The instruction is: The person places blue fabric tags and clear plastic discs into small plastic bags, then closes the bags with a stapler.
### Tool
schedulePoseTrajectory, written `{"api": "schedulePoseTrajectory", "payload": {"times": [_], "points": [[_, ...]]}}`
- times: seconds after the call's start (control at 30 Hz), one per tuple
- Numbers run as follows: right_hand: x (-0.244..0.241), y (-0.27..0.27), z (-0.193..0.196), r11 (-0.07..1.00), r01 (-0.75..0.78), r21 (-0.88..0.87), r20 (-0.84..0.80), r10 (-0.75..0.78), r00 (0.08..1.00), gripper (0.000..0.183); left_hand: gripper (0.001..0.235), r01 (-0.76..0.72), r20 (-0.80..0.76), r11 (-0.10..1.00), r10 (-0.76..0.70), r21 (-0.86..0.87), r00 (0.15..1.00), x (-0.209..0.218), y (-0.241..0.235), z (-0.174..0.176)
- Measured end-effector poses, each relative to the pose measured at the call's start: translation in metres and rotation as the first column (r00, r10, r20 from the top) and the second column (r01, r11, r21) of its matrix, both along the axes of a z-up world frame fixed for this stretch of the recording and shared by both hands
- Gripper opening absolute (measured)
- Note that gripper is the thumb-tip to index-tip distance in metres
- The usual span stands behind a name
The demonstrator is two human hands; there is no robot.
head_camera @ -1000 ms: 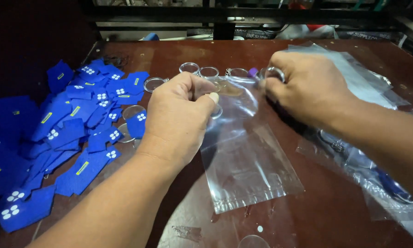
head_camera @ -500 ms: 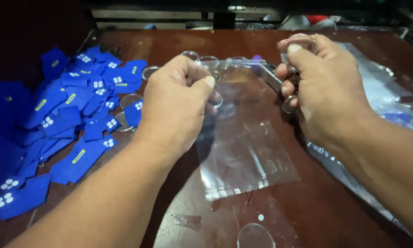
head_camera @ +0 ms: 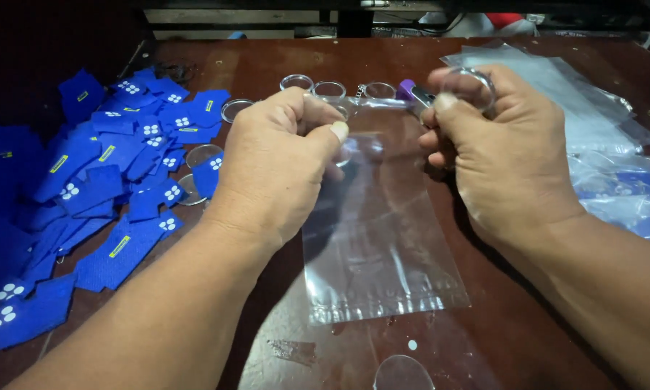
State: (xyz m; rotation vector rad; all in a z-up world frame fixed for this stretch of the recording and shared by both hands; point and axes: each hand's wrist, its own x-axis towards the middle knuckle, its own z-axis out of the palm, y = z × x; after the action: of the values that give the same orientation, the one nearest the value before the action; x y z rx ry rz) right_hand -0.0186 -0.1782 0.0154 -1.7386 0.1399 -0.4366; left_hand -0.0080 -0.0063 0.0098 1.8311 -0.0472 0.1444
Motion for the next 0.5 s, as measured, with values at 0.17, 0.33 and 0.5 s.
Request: {"api": "schedulePoseTrajectory", "payload": {"times": [0.17,0.33,0.5], "points": [[0.008,0.004,0.016,0.999,-0.032,-0.008,0.019,0.033,0.999,0.021,0.009,-0.004,0.002,0.995,0.004,-0.098,1.000,0.001,0.000,-0.004],[0.011,0.008,0.014,0.999,0.005,-0.043,0.016,-0.005,1.000,0.019,0.007,0.036,0.013,0.988,-0.035,-0.151,0.999,0.004,0.001,-0.006],[0.003,0.010,0.000,0.998,0.010,-0.056,0.024,-0.009,1.000,0.016,0.005,0.046,0.023,0.980,-0.042,-0.191,0.999,0.006,0.001,-0.007]]}}
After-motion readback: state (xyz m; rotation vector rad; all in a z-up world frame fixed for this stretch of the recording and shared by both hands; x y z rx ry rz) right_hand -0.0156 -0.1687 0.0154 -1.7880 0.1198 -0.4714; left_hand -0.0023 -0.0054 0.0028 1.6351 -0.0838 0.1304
